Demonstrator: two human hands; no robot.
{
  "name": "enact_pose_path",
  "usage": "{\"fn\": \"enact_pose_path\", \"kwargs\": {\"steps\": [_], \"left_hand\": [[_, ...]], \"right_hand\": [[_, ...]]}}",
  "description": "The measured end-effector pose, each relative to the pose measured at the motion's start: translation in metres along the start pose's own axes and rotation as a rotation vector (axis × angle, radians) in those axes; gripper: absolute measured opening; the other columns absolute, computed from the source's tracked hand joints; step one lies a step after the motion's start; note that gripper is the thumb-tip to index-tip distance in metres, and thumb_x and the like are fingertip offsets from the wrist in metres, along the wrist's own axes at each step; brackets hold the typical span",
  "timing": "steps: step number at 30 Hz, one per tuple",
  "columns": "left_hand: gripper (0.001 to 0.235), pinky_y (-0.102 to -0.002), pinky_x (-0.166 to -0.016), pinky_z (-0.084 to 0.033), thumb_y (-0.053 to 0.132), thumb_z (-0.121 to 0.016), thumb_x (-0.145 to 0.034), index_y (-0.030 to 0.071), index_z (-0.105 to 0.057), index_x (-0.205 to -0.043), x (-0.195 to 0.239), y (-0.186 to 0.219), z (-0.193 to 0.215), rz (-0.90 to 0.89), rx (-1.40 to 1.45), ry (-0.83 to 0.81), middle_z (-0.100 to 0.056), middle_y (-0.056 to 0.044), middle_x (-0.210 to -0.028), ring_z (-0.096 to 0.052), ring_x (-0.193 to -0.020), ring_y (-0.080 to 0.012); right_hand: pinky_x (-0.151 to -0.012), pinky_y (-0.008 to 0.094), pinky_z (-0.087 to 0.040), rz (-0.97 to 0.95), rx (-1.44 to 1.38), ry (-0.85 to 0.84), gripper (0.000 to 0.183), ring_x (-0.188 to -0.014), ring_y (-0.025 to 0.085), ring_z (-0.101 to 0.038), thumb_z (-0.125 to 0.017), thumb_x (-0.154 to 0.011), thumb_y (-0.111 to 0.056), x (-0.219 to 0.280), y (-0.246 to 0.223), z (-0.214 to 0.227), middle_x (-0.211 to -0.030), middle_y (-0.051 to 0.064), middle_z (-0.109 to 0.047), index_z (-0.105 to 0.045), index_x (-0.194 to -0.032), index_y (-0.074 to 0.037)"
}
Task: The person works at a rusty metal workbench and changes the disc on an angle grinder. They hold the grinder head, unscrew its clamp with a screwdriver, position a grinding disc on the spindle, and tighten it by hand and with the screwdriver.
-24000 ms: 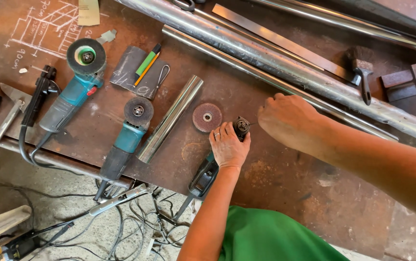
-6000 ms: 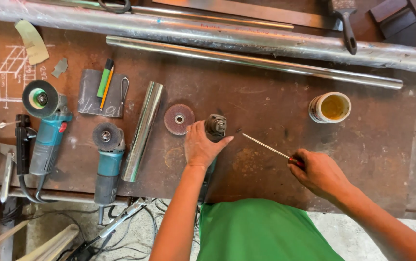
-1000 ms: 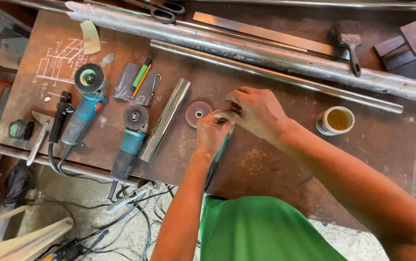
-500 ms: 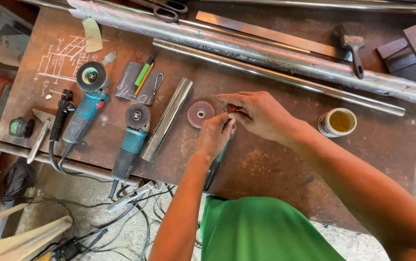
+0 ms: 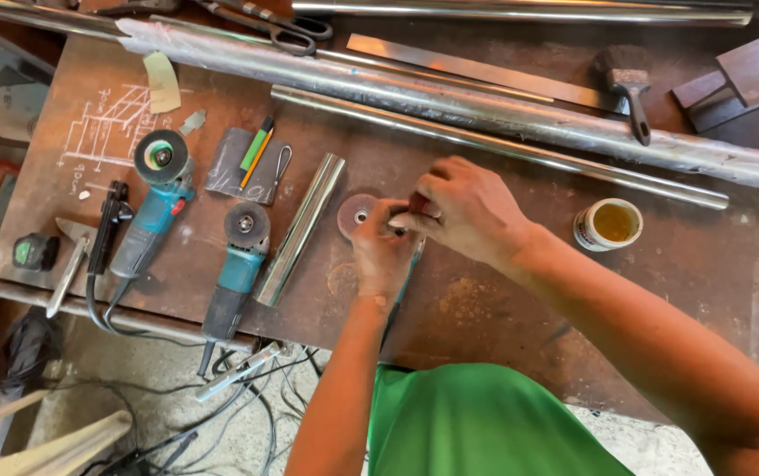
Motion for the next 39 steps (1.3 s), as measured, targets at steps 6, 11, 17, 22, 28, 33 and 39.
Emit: {"fn": "enact_pose_path", "kwargs": {"steps": [6,11,17,22,28,33,39], "left_hand": [[0.035,-0.046,-0.085,-0.061,0.007,-0.08,-0.079,0.005,-0.071,-0.112,-0.014,0.045,-0.005,-0.125,0.115,-0.129,-0.076,-0.018,-0.091,-0.075,-0.096,-0.0372],[0.021,-0.035,-0.076,-0.06,0.014,-0.084,-0.075,0.018,-0.073,-0.093,-0.01,0.009,-0.008,-0.081,0.012,-0.048,-0.075,-0.002,-0.081,-0.075,-0.081,-0.0234],[0.036,-0.039,-0.081,-0.06,0.009,-0.079,-0.073,0.009,-0.071,-0.109,-0.01,0.015,-0.008,-0.137,0.014,-0.045,-0.075,-0.015,-0.089,-0.075,-0.089,-0.0327],[0.026,-0.042,-0.078,-0.061,0.012,-0.075,-0.079,0.013,-0.078,-0.104,-0.009,0.016,-0.007,-0.072,0.018,-0.157,-0.077,-0.014,-0.091,-0.075,-0.092,-0.0354],[0.026,-0.035,-0.081,-0.059,0.018,-0.083,-0.075,0.023,-0.075,-0.099,-0.007,-0.01,-0.012,-0.033,-0.014,-0.083,-0.078,-0.001,-0.09,-0.076,-0.092,-0.0224],[0.048,-0.047,-0.088,-0.06,0.009,-0.081,-0.072,0.008,-0.068,-0.119,-0.016,0.035,-0.006,-0.162,0.042,-0.11,-0.074,-0.015,-0.097,-0.073,-0.097,-0.0364],[0.025,-0.05,-0.092,-0.058,0.0,-0.076,-0.073,0.003,-0.072,-0.097,-0.016,0.04,0.0,-0.246,0.12,-0.152,-0.075,-0.021,-0.097,-0.069,-0.113,-0.0417]], "right_hand": [[-0.071,0.044,-0.058,-0.053,-0.035,-0.221,0.02,-0.088,0.034,-0.069,-0.075,-0.091,-0.031,-0.011,-0.015,0.01,-0.092,0.009,-0.064,-0.067,-0.099,-0.014],[-0.062,0.041,-0.055,-0.07,0.071,-0.228,0.026,-0.074,0.029,-0.069,-0.07,-0.095,-0.04,-0.012,-0.019,0.018,-0.076,0.004,-0.061,-0.062,-0.093,-0.016],[-0.062,0.04,-0.056,-0.154,0.113,-0.294,0.031,-0.071,0.027,-0.071,-0.068,-0.095,-0.044,-0.013,-0.002,0.005,-0.07,0.004,-0.066,-0.066,-0.088,-0.013],[-0.072,0.046,-0.058,-0.17,-0.073,-0.386,0.05,-0.087,0.034,-0.073,-0.069,-0.092,-0.025,-0.009,-0.007,-0.002,-0.091,0.011,-0.068,-0.06,-0.142,-0.026],[-0.061,0.04,-0.056,-0.152,0.137,-0.236,0.047,-0.069,0.028,-0.072,-0.068,-0.09,-0.06,-0.01,-0.008,0.012,-0.069,0.005,-0.067,-0.068,-0.082,-0.013],[-0.065,0.044,-0.057,-0.125,0.113,-0.214,0.042,-0.075,0.031,-0.073,-0.07,-0.091,-0.053,-0.009,-0.001,0.005,-0.066,0.007,-0.069,-0.067,-0.084,-0.012],[-0.073,0.039,-0.057,-0.186,0.045,-0.462,0.016,-0.085,0.025,-0.073,-0.067,-0.094,-0.033,-0.02,-0.02,0.011,-0.078,0.002,-0.069,-0.066,-0.088,-0.017]]}}
Point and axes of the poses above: each hand's wrist, its own x-axis away from the middle knuckle, its own z-axis out of the back of the hand, y = z × x, the point moved 9 cm from there along -x, towards the middle knuckle
